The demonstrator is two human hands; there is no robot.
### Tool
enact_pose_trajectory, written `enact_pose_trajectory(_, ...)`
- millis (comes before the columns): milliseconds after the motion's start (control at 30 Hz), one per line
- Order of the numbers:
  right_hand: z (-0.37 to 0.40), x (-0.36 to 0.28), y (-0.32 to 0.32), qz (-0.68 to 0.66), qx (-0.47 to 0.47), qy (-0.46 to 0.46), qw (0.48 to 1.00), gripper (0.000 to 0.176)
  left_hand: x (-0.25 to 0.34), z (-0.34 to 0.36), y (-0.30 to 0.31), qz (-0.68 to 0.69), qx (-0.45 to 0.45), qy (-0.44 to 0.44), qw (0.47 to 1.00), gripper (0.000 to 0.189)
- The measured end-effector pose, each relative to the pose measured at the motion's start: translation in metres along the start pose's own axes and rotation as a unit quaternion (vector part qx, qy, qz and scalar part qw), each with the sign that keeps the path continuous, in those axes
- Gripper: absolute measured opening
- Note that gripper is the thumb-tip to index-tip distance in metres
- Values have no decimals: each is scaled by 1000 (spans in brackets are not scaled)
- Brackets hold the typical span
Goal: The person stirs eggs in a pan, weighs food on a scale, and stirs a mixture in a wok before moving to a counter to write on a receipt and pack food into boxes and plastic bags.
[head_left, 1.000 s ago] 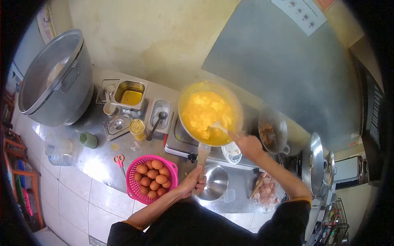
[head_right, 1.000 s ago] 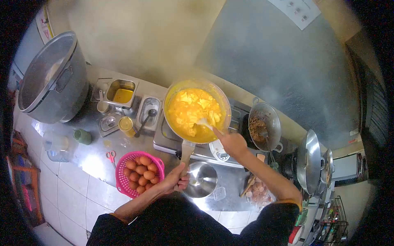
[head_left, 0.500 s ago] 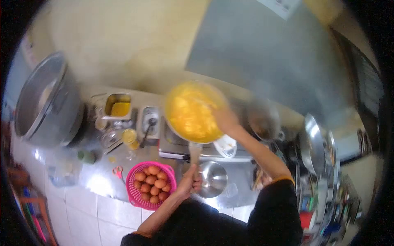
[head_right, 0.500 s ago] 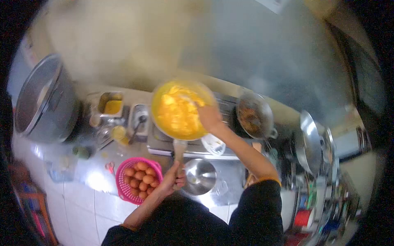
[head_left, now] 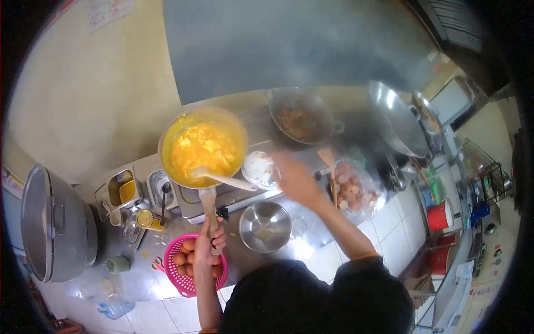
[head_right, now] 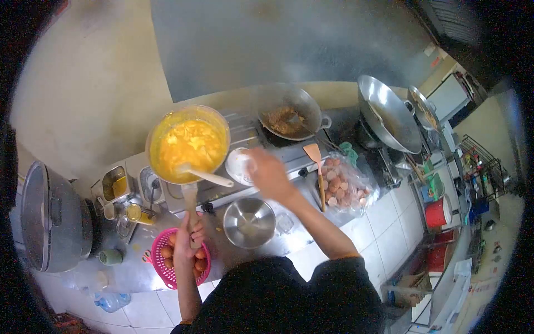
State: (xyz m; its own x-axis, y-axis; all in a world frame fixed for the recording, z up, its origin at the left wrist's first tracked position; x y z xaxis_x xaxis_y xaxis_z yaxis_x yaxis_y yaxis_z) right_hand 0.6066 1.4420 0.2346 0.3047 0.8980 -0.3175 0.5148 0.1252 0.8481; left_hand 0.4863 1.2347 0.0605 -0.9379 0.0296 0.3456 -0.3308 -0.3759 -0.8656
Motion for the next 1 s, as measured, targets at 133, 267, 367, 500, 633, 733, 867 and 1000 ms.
enact_pose_trajectory(133, 86, 170, 61, 246, -1, -237, 940, 43, 0, 14, -9, -54, 17, -11, 998, 46)
enact_pose_trajectory(267, 116, 276, 89, 365, -25, -199, 909, 58, -8, 35, 7, -112, 130, -103, 980, 47)
enact_pose_trajectory(367, 115, 301, 69, 256, -143, -232, 927, 63, -40, 53, 5, 93, 167, -162, 968, 45)
enact_pose_trajectory(500, 117, 335, 34, 186, -224, -199, 936, 53, -123, 38, 18, 54, 190, -76, 977, 44)
enact_pose_trajectory(633, 121, 332, 57, 179, -232, -35, 955, 42, -182, -10, -28, 8, 181, -59, 982, 40)
enact_pose_trajectory(733, 99, 287, 129, 257, -244, 22, 935, 35, -205, -50, -58, -67, 179, -67, 979, 37)
enact_pose_trajectory(867, 80, 256, 201, 159, -241, -20, 957, 28, -221, -106, -80, -197, 194, -84, 957, 36)
enact_pose_trajectory(1000, 89, 294, 147, 169, -262, -28, 950, 24, -258, -197, -71, -291, 132, -80, 944, 37)
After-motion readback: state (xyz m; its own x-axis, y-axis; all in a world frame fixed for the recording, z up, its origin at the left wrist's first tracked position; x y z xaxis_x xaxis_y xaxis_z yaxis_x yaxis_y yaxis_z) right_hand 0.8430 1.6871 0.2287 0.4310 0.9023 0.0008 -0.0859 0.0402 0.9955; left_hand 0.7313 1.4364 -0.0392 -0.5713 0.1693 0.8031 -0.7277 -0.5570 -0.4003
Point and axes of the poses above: each hand's wrist, its own z-axis away from the middle knuckle, its own y-axis out of the back of the hand, x = y × z, the point moved 6 cm from there along -z, towards the middle knuckle, and after that the axes turned 3 degrees about -x, right-handed, at the moved point
